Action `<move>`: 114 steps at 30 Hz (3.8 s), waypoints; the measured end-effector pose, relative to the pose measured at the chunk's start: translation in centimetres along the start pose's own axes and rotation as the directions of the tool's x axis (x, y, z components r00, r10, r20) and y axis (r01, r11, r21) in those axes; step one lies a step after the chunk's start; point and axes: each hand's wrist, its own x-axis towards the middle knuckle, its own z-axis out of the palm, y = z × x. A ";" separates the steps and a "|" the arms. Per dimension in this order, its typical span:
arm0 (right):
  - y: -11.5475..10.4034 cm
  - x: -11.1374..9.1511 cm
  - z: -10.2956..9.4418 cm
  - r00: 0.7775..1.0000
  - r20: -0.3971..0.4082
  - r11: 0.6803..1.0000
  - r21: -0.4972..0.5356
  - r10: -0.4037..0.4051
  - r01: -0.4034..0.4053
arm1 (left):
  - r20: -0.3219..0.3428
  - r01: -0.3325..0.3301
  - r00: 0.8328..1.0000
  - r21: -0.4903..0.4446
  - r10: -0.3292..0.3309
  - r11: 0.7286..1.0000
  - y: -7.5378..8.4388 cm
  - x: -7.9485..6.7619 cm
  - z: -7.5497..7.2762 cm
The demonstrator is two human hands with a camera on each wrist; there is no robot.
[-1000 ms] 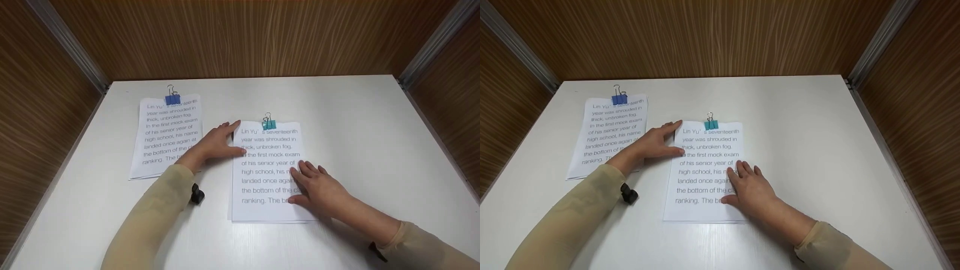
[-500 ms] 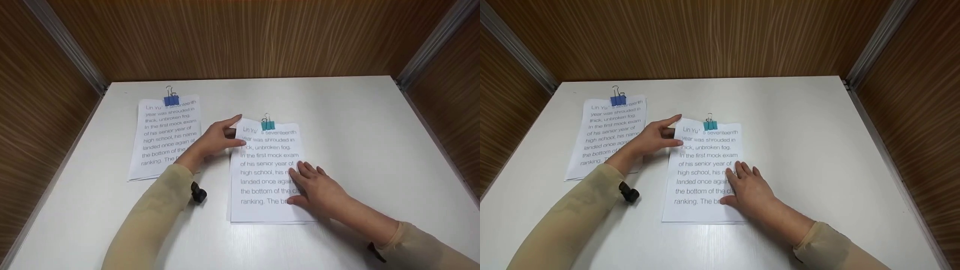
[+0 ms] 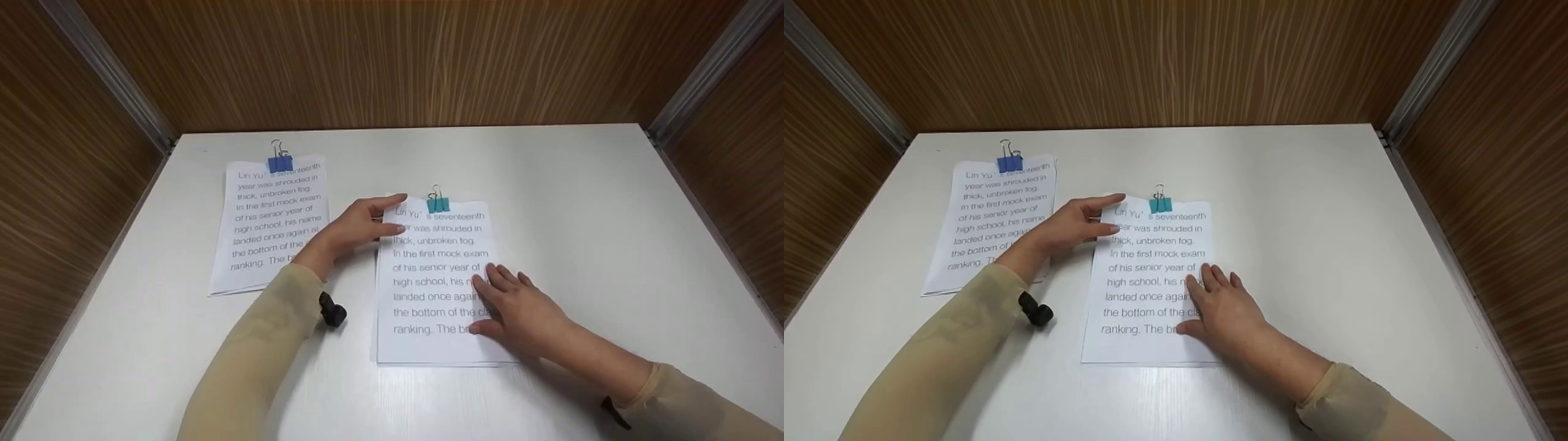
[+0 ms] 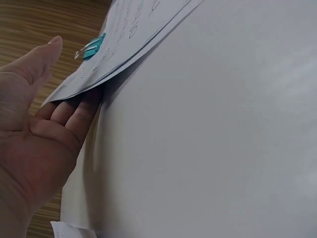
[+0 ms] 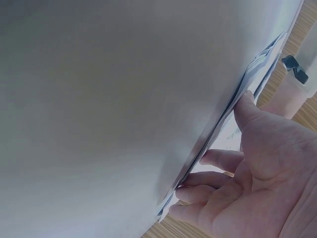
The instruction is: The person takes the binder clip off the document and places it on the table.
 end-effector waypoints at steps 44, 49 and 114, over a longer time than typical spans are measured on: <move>3.4 2.4 -5.0 0.971 -0.197 0.967 0.237 0.138 -0.089 | -0.194 -0.010 0.981 -0.075 -0.005 0.997 1.5 -1.0 2.0; 5.0 5.5 -8.2 0.939 -0.290 0.931 0.358 0.187 -0.075 | -0.202 -0.039 0.979 -0.052 0.027 0.998 2.3 -1.6 2.4; 10.0 11.9 -12.6 0.959 -0.093 0.628 0.771 0.266 -0.100 | -0.159 -0.166 0.976 -0.091 0.150 0.982 2.6 -3.3 3.5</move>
